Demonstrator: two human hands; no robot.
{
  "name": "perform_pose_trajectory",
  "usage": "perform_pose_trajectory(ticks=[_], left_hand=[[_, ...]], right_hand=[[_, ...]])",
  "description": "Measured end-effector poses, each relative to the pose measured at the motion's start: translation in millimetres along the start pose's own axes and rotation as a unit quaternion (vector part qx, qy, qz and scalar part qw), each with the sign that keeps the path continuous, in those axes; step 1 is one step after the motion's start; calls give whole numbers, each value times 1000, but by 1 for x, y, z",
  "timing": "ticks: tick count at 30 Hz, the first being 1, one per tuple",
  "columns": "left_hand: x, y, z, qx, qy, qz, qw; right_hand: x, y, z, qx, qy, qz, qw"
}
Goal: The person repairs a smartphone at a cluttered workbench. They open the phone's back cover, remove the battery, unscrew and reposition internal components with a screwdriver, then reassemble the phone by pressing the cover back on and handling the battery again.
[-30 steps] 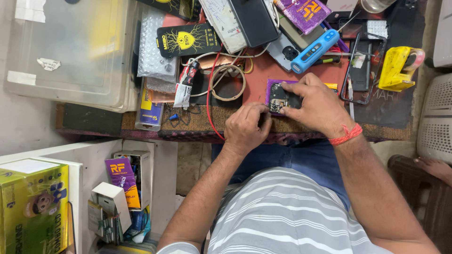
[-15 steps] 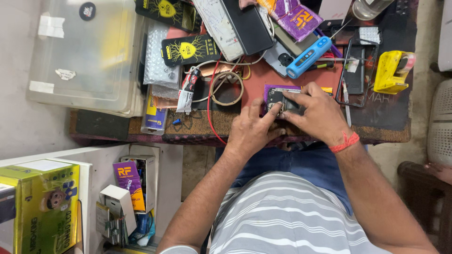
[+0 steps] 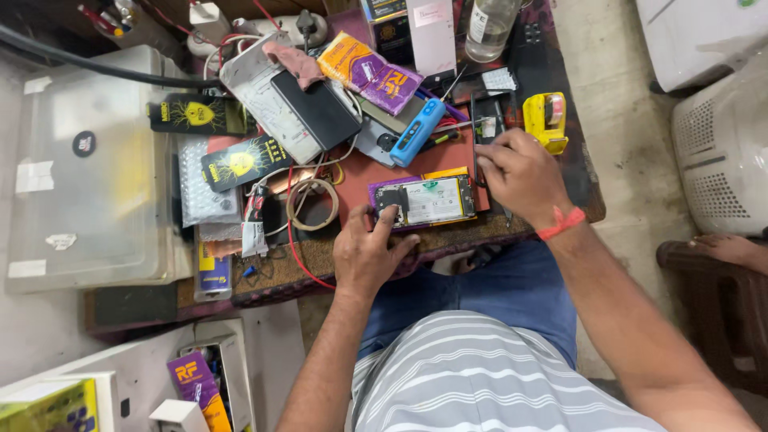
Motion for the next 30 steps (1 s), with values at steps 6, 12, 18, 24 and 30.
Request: perform_pose_trajectory(ticks=[6, 12, 18, 24, 30], left_hand=[[5, 2, 5, 10, 16, -19, 1000], [6, 5, 10, 7, 13, -7, 1000], [7, 3, 9, 10, 14, -6, 1000], [6, 4, 8, 1, 24, -1, 1000], [8, 10, 5, 12, 10, -35, 999]], right_hand=[[-49, -45, 24, 87, 119, 121, 982], [-71, -58, 22, 170, 114, 249, 947], [-72, -37, 8, -39, 160, 238, 957], [-50, 4, -12, -375, -93, 113, 915], [47, 69, -38, -451, -143, -158, 867]])
Point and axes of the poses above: each hand's wrist, its own x-axis away from the middle knuckle, its own y-axis out of the back of the hand, z = x × y, the point moved 3 cm from there along -x, towards the middle knuckle, and after that the axes turned 4 degrees about -x, right-handed, at the moved point
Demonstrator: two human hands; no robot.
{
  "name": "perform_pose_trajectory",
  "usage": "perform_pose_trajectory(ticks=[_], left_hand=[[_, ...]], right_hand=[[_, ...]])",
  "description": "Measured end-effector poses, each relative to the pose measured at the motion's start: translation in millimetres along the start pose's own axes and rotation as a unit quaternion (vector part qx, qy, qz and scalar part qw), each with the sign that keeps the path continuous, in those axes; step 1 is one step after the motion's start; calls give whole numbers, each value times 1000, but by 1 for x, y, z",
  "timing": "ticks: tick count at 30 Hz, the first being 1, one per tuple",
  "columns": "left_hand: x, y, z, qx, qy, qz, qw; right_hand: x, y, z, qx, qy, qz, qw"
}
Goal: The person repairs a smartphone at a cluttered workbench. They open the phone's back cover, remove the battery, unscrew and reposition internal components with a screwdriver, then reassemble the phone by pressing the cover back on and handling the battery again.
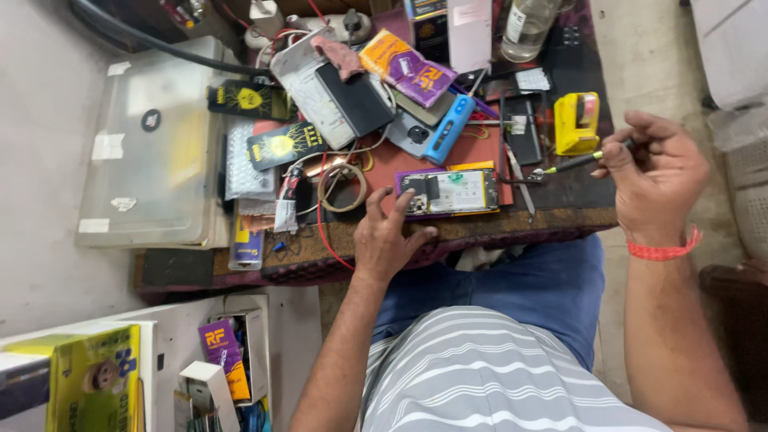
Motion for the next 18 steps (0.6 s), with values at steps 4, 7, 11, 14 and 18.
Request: perform_pose_trajectory(ticks=[4, 7, 11, 14, 18], left_hand=[[-6, -5, -31, 39, -56, -37, 997], [-17, -20, -76, 113, -103, 23, 988], [-39, -49, -139, 220, -75, 124, 965], [-53, -71, -170, 287, -20, 179, 941], [-66, -101, -187, 313, 20, 225, 923]], right_hand=[[33, 39, -5, 185, 91, -68, 976], [46, 41, -9, 372, 155, -11, 915], [51, 40, -20, 333, 69, 1, 940], [51, 48, -29, 138, -25, -55, 989], [54, 56, -41, -50, -74, -99, 991]])
Point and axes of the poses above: each hand's wrist, its own x-axis away from the middle knuckle, its own y-axis out of the back of the hand, z = x × y, the point moved 3 cm from there along -x, towards the middle knuckle, and after that the axes turned 4 degrees about -x, right-handed, at the moved point
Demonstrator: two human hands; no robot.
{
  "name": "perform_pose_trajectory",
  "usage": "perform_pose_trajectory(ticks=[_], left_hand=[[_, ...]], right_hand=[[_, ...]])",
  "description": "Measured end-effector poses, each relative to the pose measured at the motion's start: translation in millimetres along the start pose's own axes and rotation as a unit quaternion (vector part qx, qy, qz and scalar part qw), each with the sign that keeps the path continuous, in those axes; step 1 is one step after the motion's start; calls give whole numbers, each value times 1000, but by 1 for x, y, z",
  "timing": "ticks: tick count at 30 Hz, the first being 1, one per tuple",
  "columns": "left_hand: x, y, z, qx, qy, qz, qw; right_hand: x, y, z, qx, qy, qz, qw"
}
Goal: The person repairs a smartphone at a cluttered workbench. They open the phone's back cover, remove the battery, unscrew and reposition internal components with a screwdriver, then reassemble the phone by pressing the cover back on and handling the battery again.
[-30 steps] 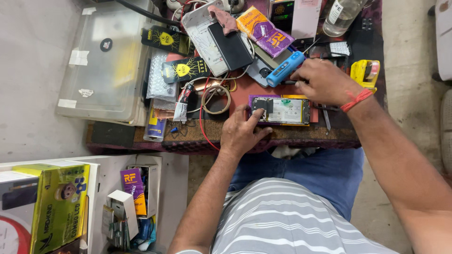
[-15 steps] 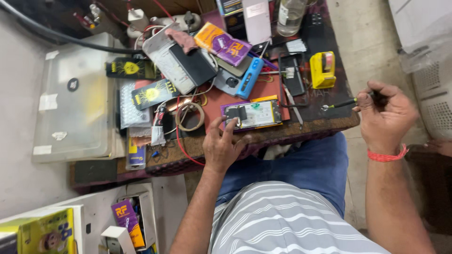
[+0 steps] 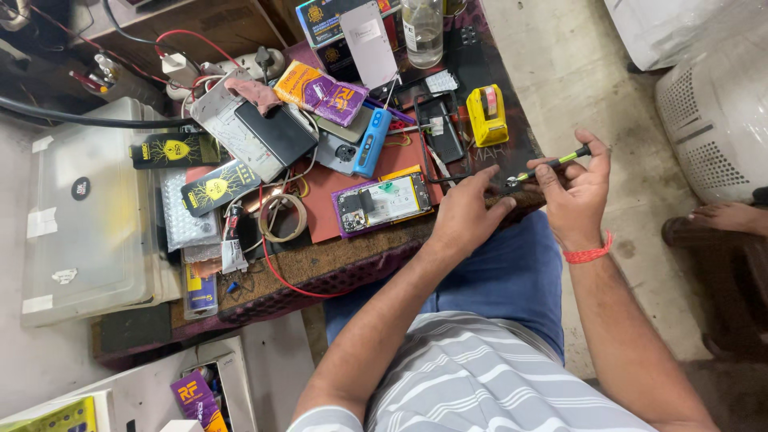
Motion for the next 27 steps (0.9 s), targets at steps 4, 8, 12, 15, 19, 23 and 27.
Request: perform_pose_trajectory(ticks=[4, 8, 12, 15, 19, 23, 27], left_hand=[[-14, -18, 9, 70, 30, -20, 997], [-24, -33, 16, 152, 75, -30, 985], [-30, -38, 19, 113, 103, -29, 988], [-35, -38, 16, 71, 83, -46, 993], [-40, -39, 18, 65, 106, -50, 991], [-43, -32, 22, -85, 6, -78, 993], [-47, -33, 25, -171, -9, -17, 985]], right_hand=[[-1, 3, -7, -43, -8, 5, 999], [-8, 5, -9, -4, 16, 26, 1000], [-17, 8, -15, 7, 17, 43, 999], [-21, 11, -23, -16, -1, 28, 999], [-23, 17, -31, 18, -9, 0, 1000], [-24, 25, -35, 16, -9, -34, 999], [-22, 29, -38, 3, -14, -45, 999]])
Point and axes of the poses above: each hand's wrist, its own x-axis away from the middle knuckle, its own y-axis out of the back of the hand, z = x × y, the point moved 3 cm from there along -x, towards the middle knuckle, and after that the axes turned 4 degrees about -x, right-handed, at the moved point
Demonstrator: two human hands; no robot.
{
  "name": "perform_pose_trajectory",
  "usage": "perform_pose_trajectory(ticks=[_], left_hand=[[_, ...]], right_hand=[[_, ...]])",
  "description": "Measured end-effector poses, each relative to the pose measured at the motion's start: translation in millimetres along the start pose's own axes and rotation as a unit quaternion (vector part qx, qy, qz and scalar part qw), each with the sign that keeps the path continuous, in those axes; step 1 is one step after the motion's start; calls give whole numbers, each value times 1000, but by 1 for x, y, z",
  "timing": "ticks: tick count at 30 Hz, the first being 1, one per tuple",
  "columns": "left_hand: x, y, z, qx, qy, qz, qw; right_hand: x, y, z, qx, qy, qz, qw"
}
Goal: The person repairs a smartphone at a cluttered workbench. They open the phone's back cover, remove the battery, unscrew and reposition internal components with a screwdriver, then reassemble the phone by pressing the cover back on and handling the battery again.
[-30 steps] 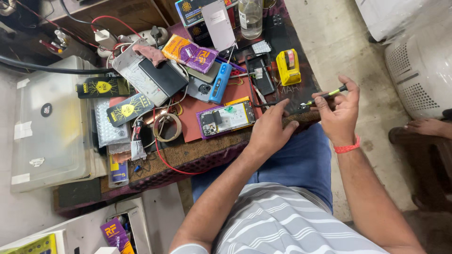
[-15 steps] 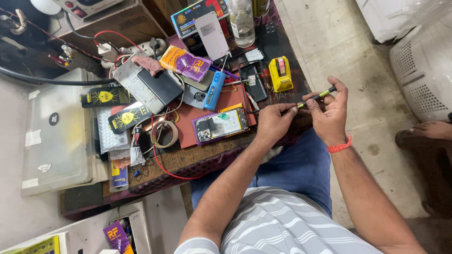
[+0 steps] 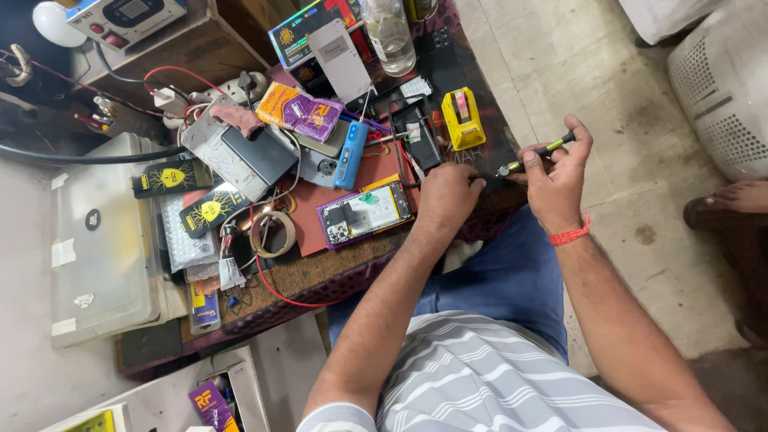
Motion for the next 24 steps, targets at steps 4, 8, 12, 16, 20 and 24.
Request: perform_pose_trajectory(ticks=[4, 8, 12, 16, 20, 24], left_hand=[[5, 13, 2, -7, -7, 20, 1000], [19, 33, 3, -28, 6, 17, 999], [26, 42, -7, -48, -12, -9, 999], [16, 33, -22, -36, -29, -13, 999], [-4, 14, -29, -103, -50, -22, 993], [-23, -9, -25, -189, -14, 48, 981]], right_hand=[[7, 6, -1, -50, -1, -24, 998], [24, 24, 4, -125, -12, -91, 988], [48, 40, 9, -189, -38, -154, 969], [66, 43, 12, -179, -42, -157, 970], [74, 42, 17, -164, -36, -145, 975], [72, 39, 20, -152, -40, -151, 976]])
Point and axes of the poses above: each hand's wrist, its own x-axis away from the middle knuckle, its own y-axis out of the back of the hand, z = x × y, the point moved 3 cm from there along -x, towards the middle knuckle, and after that the axes turned 4 degrees about -x, right-handed, at the moved point
